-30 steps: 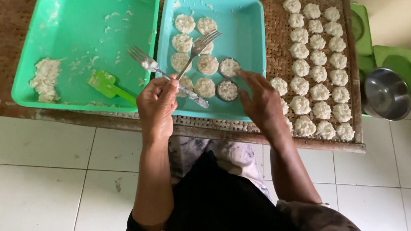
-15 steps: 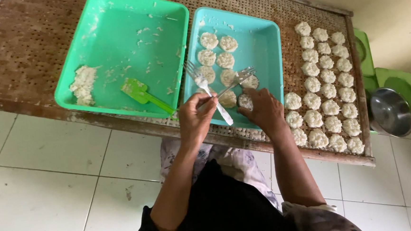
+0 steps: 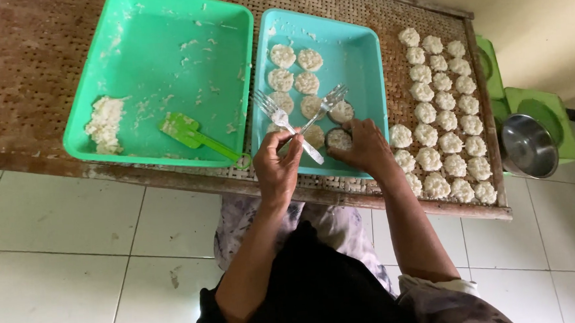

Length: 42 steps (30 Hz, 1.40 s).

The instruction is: Shape and place dough balls onto a tray using a fork and spoon

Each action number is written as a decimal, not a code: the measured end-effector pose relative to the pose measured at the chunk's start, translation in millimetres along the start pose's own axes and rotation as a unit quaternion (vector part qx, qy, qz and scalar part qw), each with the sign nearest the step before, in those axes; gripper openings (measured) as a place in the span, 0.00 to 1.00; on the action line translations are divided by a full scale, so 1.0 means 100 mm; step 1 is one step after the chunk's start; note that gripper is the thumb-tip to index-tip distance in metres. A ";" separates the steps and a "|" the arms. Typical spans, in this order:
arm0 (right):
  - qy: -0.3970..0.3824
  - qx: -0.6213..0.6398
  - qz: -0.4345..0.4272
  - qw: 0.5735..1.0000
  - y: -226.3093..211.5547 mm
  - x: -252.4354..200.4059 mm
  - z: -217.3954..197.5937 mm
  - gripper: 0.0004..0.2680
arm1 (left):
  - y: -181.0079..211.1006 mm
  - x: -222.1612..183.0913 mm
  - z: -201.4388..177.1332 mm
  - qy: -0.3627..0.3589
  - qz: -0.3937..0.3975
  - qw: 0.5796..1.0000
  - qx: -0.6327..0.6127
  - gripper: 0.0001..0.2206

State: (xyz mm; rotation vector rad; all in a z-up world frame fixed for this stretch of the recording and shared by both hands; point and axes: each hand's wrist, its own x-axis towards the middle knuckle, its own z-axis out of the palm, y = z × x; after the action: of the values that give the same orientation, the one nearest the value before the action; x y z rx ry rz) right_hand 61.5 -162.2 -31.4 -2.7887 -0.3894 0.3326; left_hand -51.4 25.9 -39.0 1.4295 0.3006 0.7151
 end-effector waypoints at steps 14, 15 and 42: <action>0.000 -0.126 -0.088 0.988 -0.03 0.06 -0.08 0.24 | -0.03 -0.03 0.18 0.090 0.041 0.994 0.039 0.04; -0.018 -0.115 -0.064 0.991 -0.05 0.03 -0.16 0.23 | -0.04 -0.03 0.20 0.094 0.042 0.994 0.037 0.04; -0.041 -0.071 -0.139 0.987 0.00 -0.05 -0.27 0.26 | 0.08 0.05 0.25 0.014 0.016 0.999 0.045 0.06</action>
State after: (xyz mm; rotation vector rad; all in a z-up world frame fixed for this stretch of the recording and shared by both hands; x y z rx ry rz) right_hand 64.0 -171.1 -5.5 -2.8107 -0.8409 0.3675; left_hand -35.2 9.0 -26.2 1.5138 0.3360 0.7575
